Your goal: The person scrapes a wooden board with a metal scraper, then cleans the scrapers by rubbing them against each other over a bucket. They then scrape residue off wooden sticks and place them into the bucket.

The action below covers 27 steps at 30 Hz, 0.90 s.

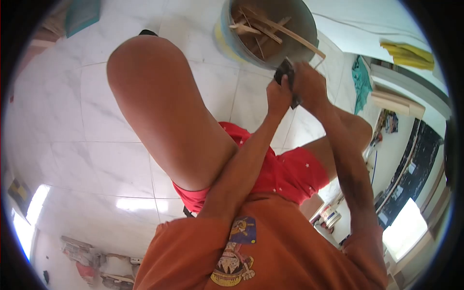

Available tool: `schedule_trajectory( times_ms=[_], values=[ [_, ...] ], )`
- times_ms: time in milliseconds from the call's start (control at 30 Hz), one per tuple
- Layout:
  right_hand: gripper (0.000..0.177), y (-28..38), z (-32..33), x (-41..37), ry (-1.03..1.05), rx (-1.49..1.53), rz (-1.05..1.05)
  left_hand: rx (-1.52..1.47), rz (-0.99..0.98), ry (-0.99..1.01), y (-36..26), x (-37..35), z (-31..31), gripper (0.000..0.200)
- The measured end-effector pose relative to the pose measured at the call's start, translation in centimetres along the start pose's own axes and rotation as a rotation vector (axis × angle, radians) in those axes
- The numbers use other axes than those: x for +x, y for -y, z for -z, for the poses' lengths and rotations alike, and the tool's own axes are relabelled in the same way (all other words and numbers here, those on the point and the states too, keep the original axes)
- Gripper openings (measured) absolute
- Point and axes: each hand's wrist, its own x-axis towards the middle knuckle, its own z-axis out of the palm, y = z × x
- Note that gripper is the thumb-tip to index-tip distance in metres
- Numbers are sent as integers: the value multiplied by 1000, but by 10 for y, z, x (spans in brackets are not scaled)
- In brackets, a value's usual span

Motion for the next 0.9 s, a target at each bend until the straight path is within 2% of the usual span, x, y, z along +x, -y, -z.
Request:
schedule_trajectory(
  times_ms=[33,100,133,200,233,267,300,467,667,767,900],
  values=[
    [17,15,11,-6,15,87,-31,-24,-9,-1,1,2,3,35],
    [19,6,6,-8,8,153,-33,7,29,12,7,-3,2,35],
    [20,-2,7,-10,-1,184,-42,-68,81,27,5,-7,1,33],
    [24,-18,16,-7,-4,353,-163,-215,160,48,-2,-6,2,30],
    [25,-26,18,1,9,428,-222,-211,130,36,-2,-8,2,25],
    [25,-31,18,2,28,497,-294,-242,181,47,0,-6,4,24],
    [24,-31,17,-1,-56,432,-206,-274,237,65,0,-7,5,24],
    [22,-18,5,-12,-51,266,-62,-492,325,71,4,-1,4,26],
    [25,4,0,-25,-6,136,-22,-132,199,23,-8,2,5,34],
    [24,4,-2,-9,-18,75,-24,-76,44,-42,4,0,-2,36],
    [26,2,-7,-15,47,6,-69,-58,44,-37,-4,-1,-3,36]
  ],
)
